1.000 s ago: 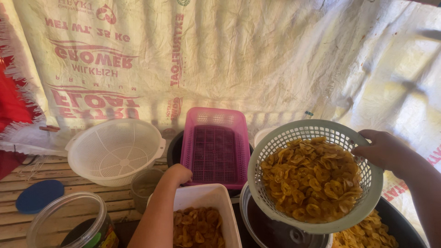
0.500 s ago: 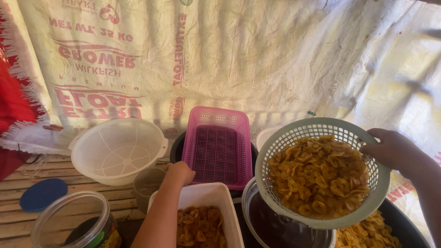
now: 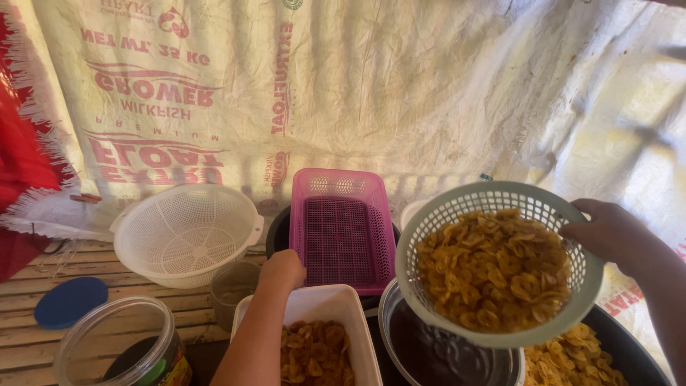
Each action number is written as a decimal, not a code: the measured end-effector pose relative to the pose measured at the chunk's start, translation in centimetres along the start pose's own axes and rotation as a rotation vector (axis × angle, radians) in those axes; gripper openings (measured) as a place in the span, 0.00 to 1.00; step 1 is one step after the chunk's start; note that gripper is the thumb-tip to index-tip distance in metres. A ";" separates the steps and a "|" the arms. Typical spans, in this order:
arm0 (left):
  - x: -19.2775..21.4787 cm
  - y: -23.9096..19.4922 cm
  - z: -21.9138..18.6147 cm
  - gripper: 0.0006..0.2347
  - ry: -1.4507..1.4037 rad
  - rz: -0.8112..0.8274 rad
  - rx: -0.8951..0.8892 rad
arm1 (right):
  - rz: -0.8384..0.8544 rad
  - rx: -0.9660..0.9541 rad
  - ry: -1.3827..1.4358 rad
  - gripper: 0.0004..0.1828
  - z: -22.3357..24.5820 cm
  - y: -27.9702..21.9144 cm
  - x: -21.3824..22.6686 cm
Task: The person scoops a dark liquid from a jar using a green spoon and pours it over a container of yellow chips. They shake the container to mix the contents, then transfer the chips into a pink basket. The person pours the remaining liquid from a metal bowl into the jar and repeats the scooping and mixing process with another batch of chips.
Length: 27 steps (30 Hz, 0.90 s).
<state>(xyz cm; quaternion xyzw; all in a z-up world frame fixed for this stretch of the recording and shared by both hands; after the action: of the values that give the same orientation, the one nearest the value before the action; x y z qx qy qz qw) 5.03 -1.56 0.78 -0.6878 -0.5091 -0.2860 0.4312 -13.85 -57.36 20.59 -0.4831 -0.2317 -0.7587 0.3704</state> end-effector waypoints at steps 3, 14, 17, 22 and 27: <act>-0.5 0.7 0.0 0.11 0.065 0.025 -0.002 | 0.004 0.103 0.078 0.28 3.0 1.0 0.0; -1.1 1.7 0.4 0.18 -0.111 0.052 -0.078 | -0.227 0.285 -0.023 0.27 22.9 -2.4 -2.9; -1.1 2.1 0.0 0.19 -0.091 0.081 -0.100 | -0.234 0.255 -0.026 0.24 26.1 -2.0 -4.2; -1.6 1.9 0.3 0.21 -0.132 0.137 -0.085 | -0.366 0.303 -0.140 0.25 29.5 -2.0 -4.4; -1.9 2.1 -0.1 0.24 -0.085 0.173 -0.087 | -0.389 0.278 -0.201 0.26 30.3 -1.2 -4.9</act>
<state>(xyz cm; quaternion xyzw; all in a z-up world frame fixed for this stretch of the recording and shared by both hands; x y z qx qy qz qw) 6.45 -2.74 -1.35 -0.7590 -0.4526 -0.2399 0.4019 3.50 -33.50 29.09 -0.4468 -0.4582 -0.7247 0.2554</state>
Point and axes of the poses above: each hand's wrist, its own y-axis towards the middle knuckle, its own x-axis out of the back of the hand, z = x × y, the point moved 9 cm from there along y, towards the middle knuckle, and after that the axes turned 5 degrees about z, right-handed, at the moved point
